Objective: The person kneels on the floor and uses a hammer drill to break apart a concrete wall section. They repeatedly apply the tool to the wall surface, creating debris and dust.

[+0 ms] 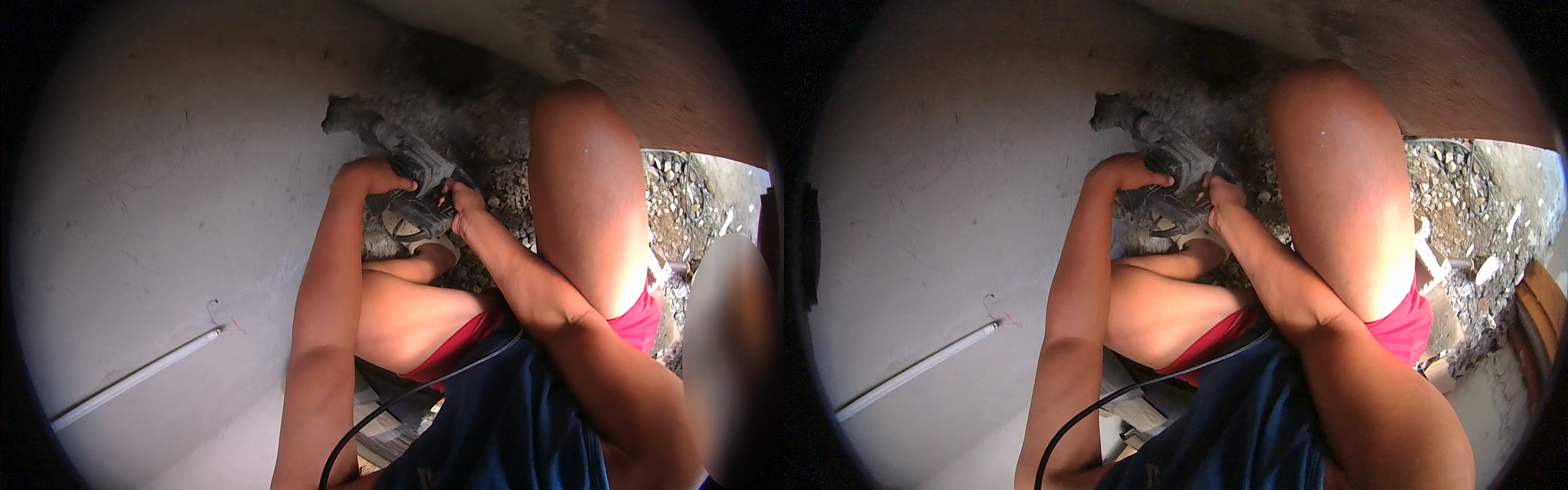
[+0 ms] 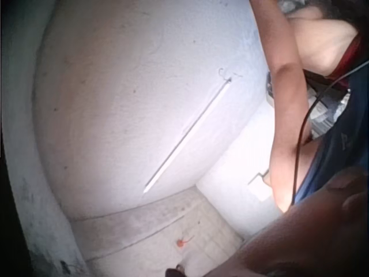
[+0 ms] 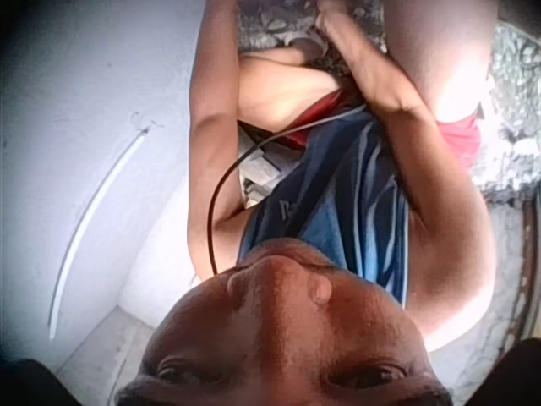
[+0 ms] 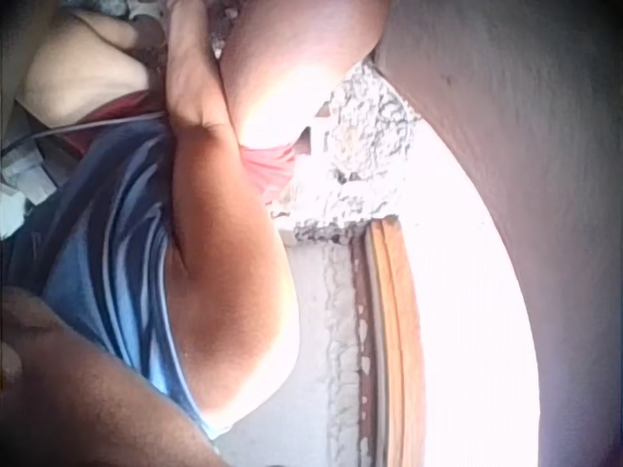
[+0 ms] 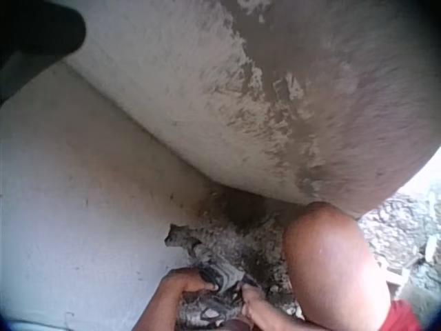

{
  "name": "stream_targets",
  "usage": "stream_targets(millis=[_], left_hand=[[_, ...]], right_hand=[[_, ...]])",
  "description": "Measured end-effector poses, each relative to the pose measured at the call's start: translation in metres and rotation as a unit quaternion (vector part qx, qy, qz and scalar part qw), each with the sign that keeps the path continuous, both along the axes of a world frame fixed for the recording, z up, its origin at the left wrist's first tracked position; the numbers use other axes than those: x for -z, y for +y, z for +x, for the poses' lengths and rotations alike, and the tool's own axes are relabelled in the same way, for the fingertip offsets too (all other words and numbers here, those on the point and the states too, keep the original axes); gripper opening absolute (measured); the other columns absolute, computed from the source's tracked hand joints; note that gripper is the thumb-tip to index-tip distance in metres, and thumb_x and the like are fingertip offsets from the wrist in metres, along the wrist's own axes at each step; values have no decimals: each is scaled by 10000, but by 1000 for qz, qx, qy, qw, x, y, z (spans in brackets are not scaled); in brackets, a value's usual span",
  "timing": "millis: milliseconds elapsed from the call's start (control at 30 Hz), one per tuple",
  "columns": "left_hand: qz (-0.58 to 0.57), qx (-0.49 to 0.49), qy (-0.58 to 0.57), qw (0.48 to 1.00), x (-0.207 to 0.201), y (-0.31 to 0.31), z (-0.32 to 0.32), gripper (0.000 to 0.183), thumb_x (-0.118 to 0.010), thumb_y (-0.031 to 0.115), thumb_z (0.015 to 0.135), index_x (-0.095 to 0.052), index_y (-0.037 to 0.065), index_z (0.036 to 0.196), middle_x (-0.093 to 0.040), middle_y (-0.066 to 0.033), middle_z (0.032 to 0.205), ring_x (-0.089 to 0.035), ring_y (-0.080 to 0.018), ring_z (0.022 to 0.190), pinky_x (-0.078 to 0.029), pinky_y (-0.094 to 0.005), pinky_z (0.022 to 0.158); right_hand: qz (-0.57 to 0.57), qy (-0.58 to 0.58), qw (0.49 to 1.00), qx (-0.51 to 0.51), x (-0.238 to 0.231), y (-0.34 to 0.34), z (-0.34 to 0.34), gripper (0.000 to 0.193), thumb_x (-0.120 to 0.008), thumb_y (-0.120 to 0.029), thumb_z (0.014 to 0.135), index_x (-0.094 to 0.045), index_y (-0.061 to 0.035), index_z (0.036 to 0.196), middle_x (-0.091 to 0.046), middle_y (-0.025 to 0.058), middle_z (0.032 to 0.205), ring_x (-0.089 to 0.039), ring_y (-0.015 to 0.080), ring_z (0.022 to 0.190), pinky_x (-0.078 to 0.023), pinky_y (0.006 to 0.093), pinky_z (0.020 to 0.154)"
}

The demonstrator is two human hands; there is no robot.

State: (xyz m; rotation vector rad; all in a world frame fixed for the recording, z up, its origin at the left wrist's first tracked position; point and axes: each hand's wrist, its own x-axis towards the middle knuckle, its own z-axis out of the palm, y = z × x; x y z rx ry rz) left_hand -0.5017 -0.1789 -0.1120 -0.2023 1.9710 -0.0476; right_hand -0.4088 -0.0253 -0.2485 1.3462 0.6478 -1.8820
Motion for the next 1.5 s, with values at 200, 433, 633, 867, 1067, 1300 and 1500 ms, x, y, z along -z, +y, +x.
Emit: stream_targets(millis=[200,433,633,867,1067,1300,1500], left_hand=[[15,-41,34,998,1,18,-8,919,-763,683,765,-618,11,1375,-615,-208,1411,-582,-336,1312,-432,-401,1108],[70,-82,71,992,25,-4,1,1001,-751,739,734,-607,-17,1374,-605,-244,1407,-579,-349,1319,-446,-413,1093],[79,-91,100,988,22,21,-2,1030,-717,769,745,-590,-26,1388,-593,-264,1412,-565,-365,1334,-446,-429,1093],[83,-120,91,985,31,13,-20,1044,-735,751,741,-584,-67,1372,-598,-264,1405,-566,-372,1332,-437,-414,1101],[92,-76,73,990,25,19,-9,1012,-768,715,733,-600,-70,1349,-632,-253,1362,-593,-359,1297,-452,-399,1078],[55,-95,79,991,4,19,2,1005,-784,713,706,-612,-34,1356,-631,-228,1378,-599,-332,1295,-455,-398,1079],[45,-54,88,994,11,6,14,952,-799,660,724,-620,-42,1342,-637,-255,1352,-609,-355,1280,-481,-400,1058]], right_hand=[[46,79,994,-59,30,20,-29,112,-679,-85,741,-645,-1,676,-597,80,649,-539,219,543,-401,369,484],[86,88,988,-88,34,17,-39,143,-707,-124,771,-687,12,728,-661,100,688,-612,206,579,-455,377,508],[108,158,981,-30,51,31,-57,168,-666,-37,768,-707,2,926,-664,95,775,-624,192,602,-496,339,511],[177,204,955,-119,56,37,-86,250,-702,-25,757,-703,58,992,-689,117,821,-637,187,614,-509,343,516],[153,122,978,-73,59,17,-43,206,-737,-47,739,-688,127,838,-685,134,786,-638,197,623,-497,353,531],[143,92,979,-115,33,15,-31,222,-747,-126,758,-697,80,826,-690,129,780,-628,191,625,-491,383,579],[94,71,985,-122,8,26,-21,201,-731,-156,786,-668,35,774,-680,130,764,-607,216,578,-485,399,574]])
